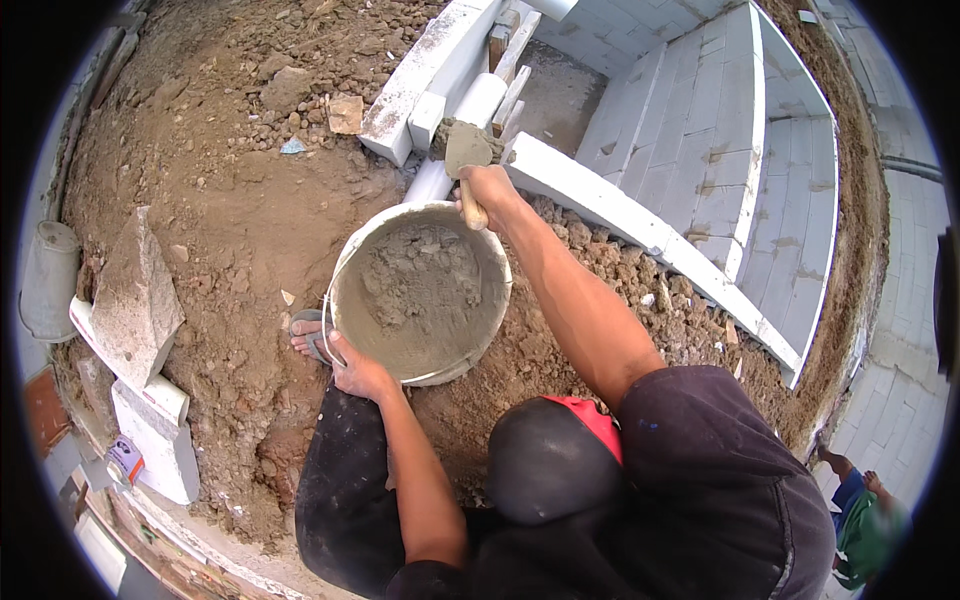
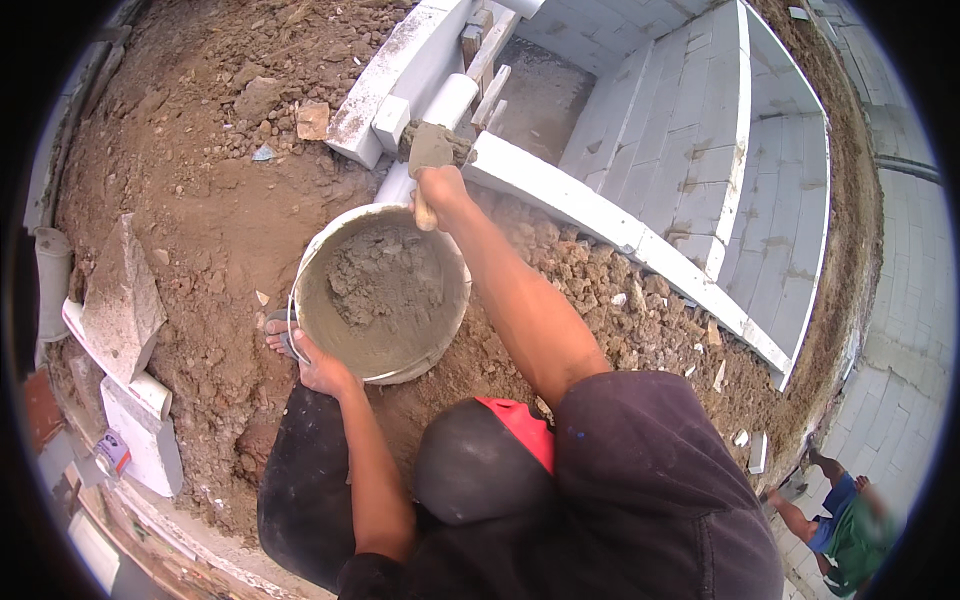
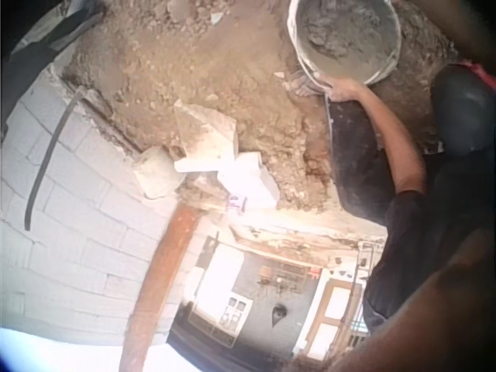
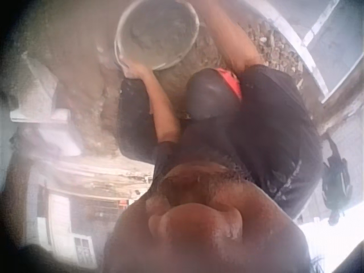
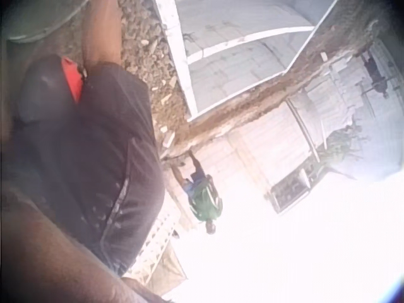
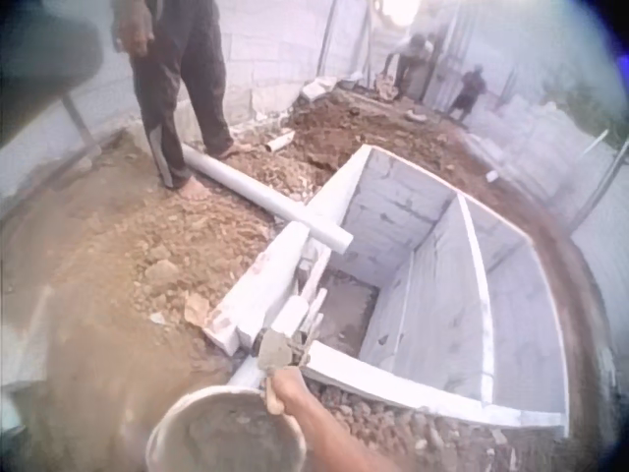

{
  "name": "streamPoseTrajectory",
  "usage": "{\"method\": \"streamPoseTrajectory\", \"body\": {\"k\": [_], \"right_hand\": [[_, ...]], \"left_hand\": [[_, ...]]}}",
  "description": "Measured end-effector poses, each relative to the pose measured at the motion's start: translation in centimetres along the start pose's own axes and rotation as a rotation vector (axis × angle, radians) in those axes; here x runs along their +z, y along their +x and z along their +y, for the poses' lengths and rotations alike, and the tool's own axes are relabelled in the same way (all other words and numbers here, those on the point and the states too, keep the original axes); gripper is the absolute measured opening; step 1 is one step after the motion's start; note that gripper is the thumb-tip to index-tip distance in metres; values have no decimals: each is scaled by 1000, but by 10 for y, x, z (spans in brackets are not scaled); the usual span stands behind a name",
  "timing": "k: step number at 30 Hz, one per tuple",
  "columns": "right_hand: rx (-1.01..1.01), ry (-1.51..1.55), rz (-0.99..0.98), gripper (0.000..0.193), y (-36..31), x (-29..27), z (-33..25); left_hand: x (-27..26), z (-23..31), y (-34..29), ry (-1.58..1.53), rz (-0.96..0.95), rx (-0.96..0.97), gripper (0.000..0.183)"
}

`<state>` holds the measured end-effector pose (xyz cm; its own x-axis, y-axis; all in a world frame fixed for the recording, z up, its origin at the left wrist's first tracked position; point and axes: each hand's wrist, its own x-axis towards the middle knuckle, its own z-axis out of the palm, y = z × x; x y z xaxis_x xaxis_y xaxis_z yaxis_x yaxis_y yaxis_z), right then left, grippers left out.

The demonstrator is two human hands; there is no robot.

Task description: The person mixes cement in a bucket using a trowel, applies the cement to the edges of a concrete block, and positions it onto a wall structure. The person then uses a saw to cut a smaller piece from a block, taps it into place with a hammer, and later uses a shovel to move dirt around the base of the construction.

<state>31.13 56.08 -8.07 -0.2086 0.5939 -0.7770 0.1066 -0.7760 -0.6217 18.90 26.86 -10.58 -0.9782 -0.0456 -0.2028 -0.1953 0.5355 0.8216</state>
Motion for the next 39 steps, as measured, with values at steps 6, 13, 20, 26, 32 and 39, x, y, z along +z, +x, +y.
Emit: {"method": "streamPoseTrajectory", "body": {"k": [6,13,20,26,32,39], "right_hand": [[50,525,123,20,-4,17,1],[132,1083,170,28,11,37,1],[179,837,-36,25,-24,-11,28],[-465,-556,-148,35,-194,-73,88],[-411,-1019,-363,52,-196,-61,100],[-486,-950,-155,50,-221,-144,128]], "left_hand": [[-4,15,-4,-24,3,-56,65],[-5,12,-5,50,8,15,66],[-3,4,-14,111,-19,-58,76],[-4,15,-6,170,20,34,75],[-6,-3,23,260,11,87,85],[14,18,-2,391,67,285,92]]}}
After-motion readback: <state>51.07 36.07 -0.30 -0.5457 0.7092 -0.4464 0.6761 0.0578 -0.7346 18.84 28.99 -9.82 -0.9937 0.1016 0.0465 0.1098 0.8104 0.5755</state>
